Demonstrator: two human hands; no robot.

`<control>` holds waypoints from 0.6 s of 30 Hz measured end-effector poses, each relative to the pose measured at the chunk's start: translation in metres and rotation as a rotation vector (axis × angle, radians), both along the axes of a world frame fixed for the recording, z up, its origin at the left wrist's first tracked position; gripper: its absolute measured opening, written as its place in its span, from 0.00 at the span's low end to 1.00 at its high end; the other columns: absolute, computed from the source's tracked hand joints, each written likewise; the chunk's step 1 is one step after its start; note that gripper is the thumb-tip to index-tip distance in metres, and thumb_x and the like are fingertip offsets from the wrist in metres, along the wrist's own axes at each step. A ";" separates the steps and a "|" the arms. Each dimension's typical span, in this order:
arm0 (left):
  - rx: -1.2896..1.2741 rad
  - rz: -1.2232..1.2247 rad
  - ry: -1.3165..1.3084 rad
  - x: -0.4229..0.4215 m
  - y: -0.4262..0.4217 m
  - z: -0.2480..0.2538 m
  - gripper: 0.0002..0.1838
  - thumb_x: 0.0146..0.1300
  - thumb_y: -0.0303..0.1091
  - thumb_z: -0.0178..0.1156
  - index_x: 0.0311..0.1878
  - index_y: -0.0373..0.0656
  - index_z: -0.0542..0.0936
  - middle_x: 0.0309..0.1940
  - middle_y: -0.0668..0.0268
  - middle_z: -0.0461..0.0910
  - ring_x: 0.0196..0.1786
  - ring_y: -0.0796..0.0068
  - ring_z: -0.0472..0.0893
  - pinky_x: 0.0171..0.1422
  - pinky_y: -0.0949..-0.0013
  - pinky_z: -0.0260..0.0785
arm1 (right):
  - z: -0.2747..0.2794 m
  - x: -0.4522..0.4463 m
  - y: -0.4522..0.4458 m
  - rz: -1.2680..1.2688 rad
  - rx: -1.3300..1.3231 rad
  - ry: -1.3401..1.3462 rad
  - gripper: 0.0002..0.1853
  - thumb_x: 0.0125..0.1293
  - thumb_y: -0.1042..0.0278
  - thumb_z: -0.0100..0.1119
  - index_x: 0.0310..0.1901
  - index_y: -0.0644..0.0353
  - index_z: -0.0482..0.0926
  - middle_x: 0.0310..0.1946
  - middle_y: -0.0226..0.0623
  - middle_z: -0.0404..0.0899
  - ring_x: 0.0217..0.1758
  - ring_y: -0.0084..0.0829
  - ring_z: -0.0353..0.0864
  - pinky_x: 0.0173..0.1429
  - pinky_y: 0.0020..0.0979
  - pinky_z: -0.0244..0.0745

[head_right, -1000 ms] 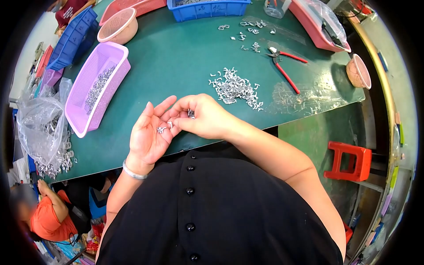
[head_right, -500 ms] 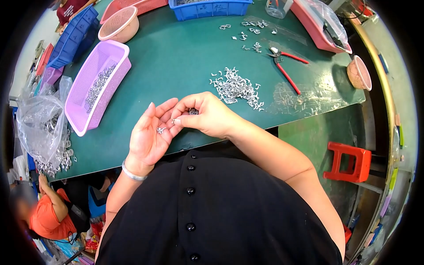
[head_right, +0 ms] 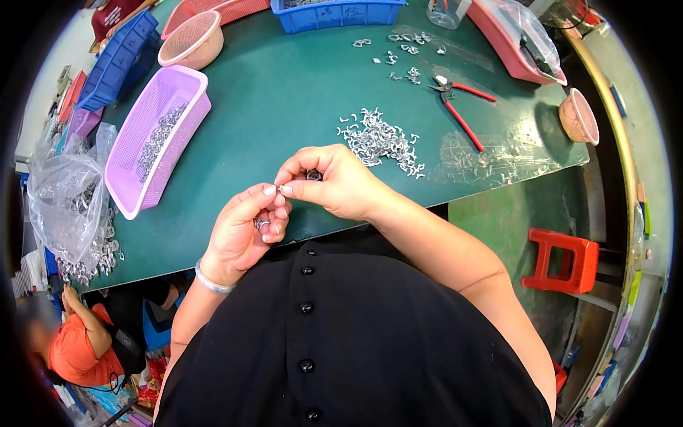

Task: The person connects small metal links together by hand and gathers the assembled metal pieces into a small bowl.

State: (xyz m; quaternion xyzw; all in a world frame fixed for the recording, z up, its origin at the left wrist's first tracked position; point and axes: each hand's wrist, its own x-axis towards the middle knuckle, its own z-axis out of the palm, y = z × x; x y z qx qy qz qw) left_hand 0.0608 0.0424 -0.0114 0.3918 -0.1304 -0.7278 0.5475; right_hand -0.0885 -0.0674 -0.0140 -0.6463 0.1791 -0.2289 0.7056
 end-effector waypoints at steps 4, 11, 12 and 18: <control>0.000 0.040 -0.027 -0.002 0.000 0.002 0.09 0.64 0.35 0.53 0.31 0.40 0.73 0.26 0.67 0.74 0.22 0.84 0.68 0.24 0.82 0.58 | 0.001 -0.001 0.001 -0.005 0.051 0.037 0.08 0.55 0.74 0.61 0.37 0.64 0.78 0.26 0.25 0.75 0.30 0.14 0.70 0.39 0.19 0.67; -0.039 0.077 -0.055 -0.004 0.000 0.000 0.07 0.63 0.34 0.55 0.34 0.40 0.74 0.26 0.68 0.75 0.24 0.84 0.70 0.25 0.81 0.61 | 0.004 -0.002 0.001 0.078 0.096 0.035 0.09 0.57 0.73 0.61 0.39 0.64 0.77 0.29 0.26 0.75 0.33 0.15 0.70 0.41 0.19 0.67; -0.045 0.077 -0.051 -0.004 0.000 -0.001 0.07 0.63 0.34 0.55 0.34 0.40 0.74 0.26 0.68 0.76 0.24 0.84 0.71 0.26 0.81 0.61 | 0.005 -0.002 0.001 0.071 0.109 0.037 0.08 0.57 0.73 0.60 0.39 0.65 0.77 0.29 0.27 0.76 0.33 0.15 0.71 0.41 0.19 0.67; -0.030 0.136 0.008 -0.003 -0.003 -0.002 0.17 0.67 0.43 0.47 0.39 0.36 0.74 0.33 0.62 0.77 0.33 0.75 0.76 0.37 0.74 0.70 | 0.012 -0.003 0.002 0.037 0.290 0.029 0.05 0.58 0.74 0.57 0.36 0.64 0.76 0.26 0.29 0.76 0.26 0.15 0.71 0.31 0.18 0.66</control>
